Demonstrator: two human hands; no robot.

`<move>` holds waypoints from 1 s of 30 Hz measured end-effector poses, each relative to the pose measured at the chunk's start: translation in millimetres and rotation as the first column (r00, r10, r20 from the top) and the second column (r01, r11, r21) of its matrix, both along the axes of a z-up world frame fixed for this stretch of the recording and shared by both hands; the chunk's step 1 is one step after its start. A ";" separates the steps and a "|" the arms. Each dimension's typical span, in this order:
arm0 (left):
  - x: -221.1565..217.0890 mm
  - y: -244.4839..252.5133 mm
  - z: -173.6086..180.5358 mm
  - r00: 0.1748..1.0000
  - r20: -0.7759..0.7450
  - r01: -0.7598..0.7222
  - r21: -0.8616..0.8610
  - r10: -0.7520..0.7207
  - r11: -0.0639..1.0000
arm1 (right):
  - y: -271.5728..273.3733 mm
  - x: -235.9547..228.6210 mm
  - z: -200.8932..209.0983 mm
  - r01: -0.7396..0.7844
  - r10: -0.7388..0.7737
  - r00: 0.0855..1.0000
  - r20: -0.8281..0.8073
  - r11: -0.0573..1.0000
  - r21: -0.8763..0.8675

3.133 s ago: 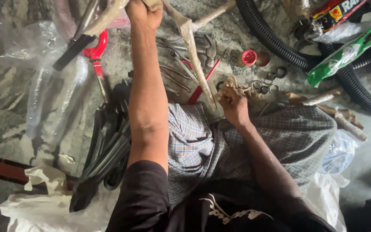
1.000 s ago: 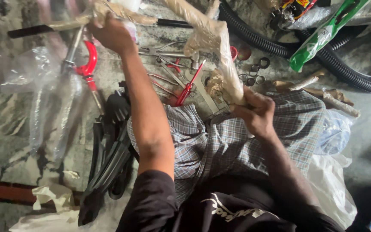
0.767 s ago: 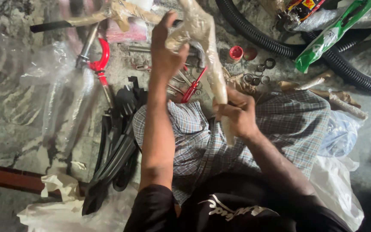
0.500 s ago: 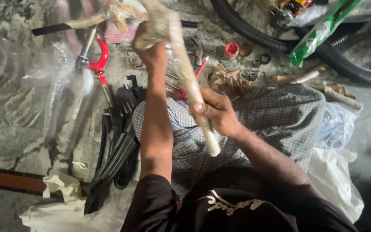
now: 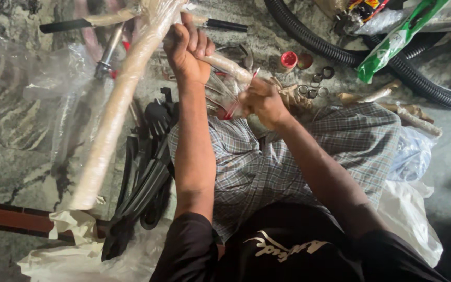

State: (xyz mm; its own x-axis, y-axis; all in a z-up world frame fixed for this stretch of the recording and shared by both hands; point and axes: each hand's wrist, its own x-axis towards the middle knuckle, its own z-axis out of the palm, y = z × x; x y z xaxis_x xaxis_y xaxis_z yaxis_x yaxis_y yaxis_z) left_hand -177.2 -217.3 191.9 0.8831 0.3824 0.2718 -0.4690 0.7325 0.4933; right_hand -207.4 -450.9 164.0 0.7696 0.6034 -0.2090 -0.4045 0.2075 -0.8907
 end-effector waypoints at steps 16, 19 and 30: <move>-1.1 -1.7 10.9 0.993 -0.088 -0.074 0.012 0.074 0.997 | -31.5 -26.4 25.2 -0.226 0.322 0.896 0.306 0.924 -0.309; 9.1 -9.2 0.8 0.872 -0.230 -0.387 0.216 0.431 0.897 | -45.6 -21.6 34.9 -0.119 0.117 0.898 0.424 0.993 -0.021; 20.7 -11.5 -19.6 0.982 0.032 0.191 -0.135 -0.189 0.972 | -20.6 7.2 2.3 0.408 -0.023 0.743 0.669 0.808 -0.425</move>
